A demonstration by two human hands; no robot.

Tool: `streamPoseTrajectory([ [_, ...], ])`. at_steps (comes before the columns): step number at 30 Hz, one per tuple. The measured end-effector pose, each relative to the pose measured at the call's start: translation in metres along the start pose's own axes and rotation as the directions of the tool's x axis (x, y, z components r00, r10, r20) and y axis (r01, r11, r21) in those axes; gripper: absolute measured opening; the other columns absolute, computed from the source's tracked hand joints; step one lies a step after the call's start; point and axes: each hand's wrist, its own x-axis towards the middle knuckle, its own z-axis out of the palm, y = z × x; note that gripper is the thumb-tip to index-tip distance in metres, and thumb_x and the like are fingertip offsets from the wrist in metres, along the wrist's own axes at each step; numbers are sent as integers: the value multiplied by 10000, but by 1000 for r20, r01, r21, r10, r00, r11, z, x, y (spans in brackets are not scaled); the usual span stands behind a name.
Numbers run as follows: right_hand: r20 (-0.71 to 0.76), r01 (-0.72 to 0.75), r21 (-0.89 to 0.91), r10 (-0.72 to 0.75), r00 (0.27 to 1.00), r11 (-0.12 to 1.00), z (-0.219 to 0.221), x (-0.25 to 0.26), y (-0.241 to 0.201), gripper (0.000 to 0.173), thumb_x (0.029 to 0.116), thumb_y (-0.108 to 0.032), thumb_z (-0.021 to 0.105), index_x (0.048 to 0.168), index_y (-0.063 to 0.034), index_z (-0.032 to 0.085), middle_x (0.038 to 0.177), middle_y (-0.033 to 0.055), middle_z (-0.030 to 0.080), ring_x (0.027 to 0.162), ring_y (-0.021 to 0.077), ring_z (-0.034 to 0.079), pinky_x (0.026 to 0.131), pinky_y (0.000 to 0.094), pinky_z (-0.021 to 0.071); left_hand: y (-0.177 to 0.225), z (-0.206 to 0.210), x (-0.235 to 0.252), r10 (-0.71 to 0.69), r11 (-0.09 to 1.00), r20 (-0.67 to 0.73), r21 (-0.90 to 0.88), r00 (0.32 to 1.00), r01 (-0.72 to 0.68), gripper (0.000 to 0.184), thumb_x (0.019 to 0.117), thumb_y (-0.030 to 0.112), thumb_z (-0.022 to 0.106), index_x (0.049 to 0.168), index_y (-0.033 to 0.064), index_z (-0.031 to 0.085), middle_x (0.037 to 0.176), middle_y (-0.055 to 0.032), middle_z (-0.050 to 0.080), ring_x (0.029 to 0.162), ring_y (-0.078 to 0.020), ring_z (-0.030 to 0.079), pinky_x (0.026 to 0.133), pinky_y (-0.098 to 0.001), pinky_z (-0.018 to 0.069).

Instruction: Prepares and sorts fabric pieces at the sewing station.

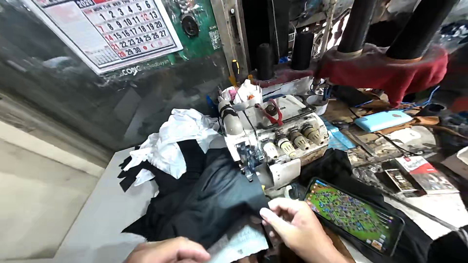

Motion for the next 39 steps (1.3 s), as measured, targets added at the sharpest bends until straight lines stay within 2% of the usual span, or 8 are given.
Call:
streamPoseTrajectory([
  [8,-72,46,-23,-48,996,999,6,8,-11,219,991,-291,702,909,-88,701,740,38,703,583,192,685,505,358,613,-36,95,124,430,747,-553,662,714,62,204,1004,369,604,1049,280,782,1001,84,674,997,-104,620,874,-370,527],
  [16,-265,80,-54,-92,960,995,23,48,1,401,968,-306,666,630,-113,568,582,41,589,514,190,622,492,375,570,-48,56,139,351,791,-568,605,744,89,246,1000,411,597,1126,291,772,1223,71,616,1201,-147,541,993,-430,476],
  [19,-205,128,-48,-135,969,991,20,38,-2,327,972,-280,684,702,-107,623,625,30,611,538,182,629,499,354,568,-56,66,127,211,851,-665,486,716,201,333,1021,434,543,1283,325,718,1432,-27,517,1275,-190,528,1001,-435,517],
  [23,-22,120,-85,-123,992,989,16,22,-15,323,999,-368,674,791,-120,678,696,10,658,597,162,657,545,336,585,-62,58,113,98,850,-683,436,724,296,395,1073,427,448,1426,363,614,1172,4,675,972,-115,675,804,-393,600],
  [27,259,166,-185,-115,959,968,15,8,-33,294,1043,-342,603,1303,-236,691,1135,-82,750,949,85,738,805,319,657,-60,55,79,233,745,-704,573,671,342,240,1002,387,583,1002,228,763,822,82,728,723,-53,690,632,-347,593],
  [31,331,259,-157,-196,923,953,2,6,-35,417,1077,-317,537,1474,-197,581,1381,-18,647,1189,121,658,999,363,591,-21,117,63,190,816,-582,541,791,202,209,945,364,672,860,191,751,759,68,698,683,-64,672,594,-345,582],
  [35,-141,151,-242,-189,972,958,-11,35,-39,123,981,-262,704,1057,-213,788,968,-24,759,833,165,722,731,379,633,-13,152,86,203,847,-222,528,954,-58,423,973,448,654,1360,279,663,1337,64,669,1147,-61,668,906,-340,608],
  [39,-71,253,-234,-276,958,939,-8,16,-26,229,976,-208,694,1196,-158,733,1058,-9,745,877,154,714,741,346,631,-18,99,49,209,914,-243,393,947,-101,262,1027,333,622,1245,241,732,1204,85,718,991,-19,698,870,-286,618],
])
